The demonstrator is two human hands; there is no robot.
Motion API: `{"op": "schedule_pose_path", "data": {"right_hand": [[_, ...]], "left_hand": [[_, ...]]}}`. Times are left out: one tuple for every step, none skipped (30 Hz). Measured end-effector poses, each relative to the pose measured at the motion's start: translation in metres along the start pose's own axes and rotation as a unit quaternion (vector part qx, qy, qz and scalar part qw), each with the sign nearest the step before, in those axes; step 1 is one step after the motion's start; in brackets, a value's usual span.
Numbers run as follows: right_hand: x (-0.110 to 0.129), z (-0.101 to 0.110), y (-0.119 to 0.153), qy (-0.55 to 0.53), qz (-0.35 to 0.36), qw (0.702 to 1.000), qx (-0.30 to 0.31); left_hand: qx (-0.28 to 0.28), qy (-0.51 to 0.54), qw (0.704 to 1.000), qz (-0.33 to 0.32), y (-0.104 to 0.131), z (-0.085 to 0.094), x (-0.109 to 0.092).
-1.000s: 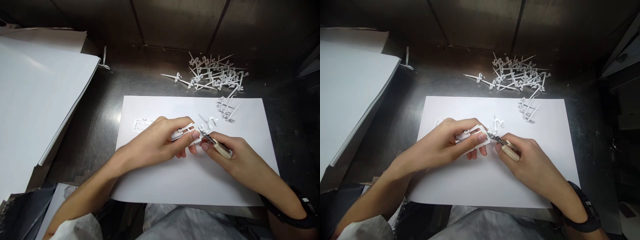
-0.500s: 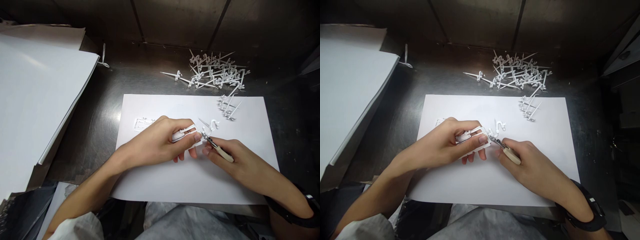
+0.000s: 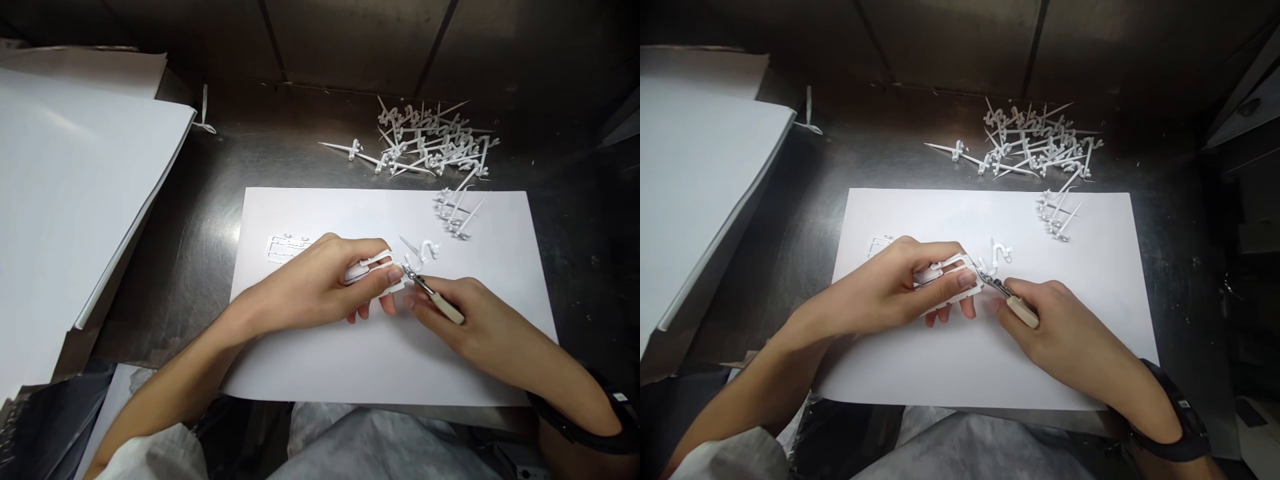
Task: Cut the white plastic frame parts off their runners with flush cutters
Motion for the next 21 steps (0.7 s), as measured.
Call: {"op": "schedule_pose_path", "data": {"right_hand": [[0.000, 0.000, 0.000, 0.006, -0.002, 1.000, -0.005], [-0.001, -0.001, 0.000, 0.011, -0.005, 1.000, -0.011], [-0.001, -0.001, 0.000, 0.016, -0.008, 1.000, -0.017], [-0.001, -0.002, 0.000, 0.021, -0.011, 0.999, -0.023], [-0.001, -0.002, 0.001, 0.026, -0.014, 0.999, -0.030], [-0.001, -0.003, 0.001, 0.031, -0.017, 0.999, -0.036], [-0.002, -0.003, 0.002, 0.035, -0.021, 0.998, -0.040], [-0.003, -0.004, 0.002, 0.039, -0.025, 0.998, -0.044], [-0.003, -0.004, 0.002, 0.042, -0.030, 0.998, -0.048], [-0.004, -0.004, 0.002, 0.043, -0.035, 0.997, -0.051], [-0.004, -0.004, 0.003, 0.042, -0.038, 0.997, -0.056], [-0.004, -0.004, 0.002, 0.039, -0.041, 0.996, -0.064], [-0.004, -0.003, 0.002, 0.034, -0.042, 0.996, -0.074], [-0.005, -0.002, 0.001, 0.030, -0.044, 0.995, -0.084], [-0.006, -0.001, 0.000, 0.025, -0.048, 0.994, -0.094], [-0.008, 0.000, -0.001, 0.024, -0.053, 0.993, -0.105], [-0.011, 0.001, -0.002, 0.025, -0.061, 0.991, -0.114], [-0.016, 0.001, -0.003, 0.030, -0.069, 0.990, -0.119], [-0.021, 0.001, -0.004, 0.036, -0.075, 0.989, -0.119], [-0.026, -0.001, -0.004, 0.046, -0.079, 0.989, -0.115], [-0.032, -0.003, -0.004, 0.060, -0.080, 0.990, -0.104]], "left_hand": [[0.000, -0.001, 1.000, 0.000, 0.000, 0.000, 0.000], [0.000, -0.002, 1.000, 0.000, 0.000, 0.000, 0.001], [0.001, -0.005, 1.000, 0.001, 0.000, 0.000, 0.001], [0.002, -0.008, 1.000, 0.000, 0.000, 0.001, 0.001], [0.003, -0.010, 1.000, 0.000, 0.000, 0.001, 0.002], [0.003, -0.013, 1.000, 0.002, 0.000, 0.001, 0.003], [0.003, -0.014, 1.000, 0.004, -0.001, 0.001, 0.004], [0.003, -0.013, 1.000, 0.006, -0.002, 0.001, 0.005], [0.002, -0.011, 1.000, 0.008, -0.003, 0.001, 0.007], [0.002, -0.009, 1.000, 0.009, -0.004, 0.001, 0.008], [0.002, -0.008, 1.000, 0.009, -0.005, 0.001, 0.008], [0.003, -0.009, 1.000, 0.009, -0.006, 0.002, 0.008], [0.002, -0.016, 1.000, 0.008, -0.005, 0.003, 0.008], [-0.004, -0.028, 1.000, 0.008, -0.004, 0.005, 0.006], [-0.016, -0.045, 0.999, 0.008, 0.000, 0.009, 0.003], [-0.041, -0.065, 0.997, 0.007, 0.006, 0.014, 0.000], [-0.082, -0.090, 0.993, 0.006, 0.013, 0.021, -0.003], [-0.136, -0.119, 0.983, 0.007, 0.023, 0.030, -0.006], [-0.193, -0.154, 0.969, 0.013, 0.033, 0.038, -0.008], [-0.245, -0.194, 0.950, 0.024, 0.044, 0.046, -0.009], [-0.280, -0.236, 0.930, 0.042, 0.053, 0.052, -0.010]]}}
Point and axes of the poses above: each hand's wrist, its own y-axis away from the middle knuckle, its own z-axis out of the back of the hand, x = y × z, the point moved 2 cm from there along -y, towards the middle knuckle, and after that the axes turned 14 degrees about x, right-handed, at the moved point
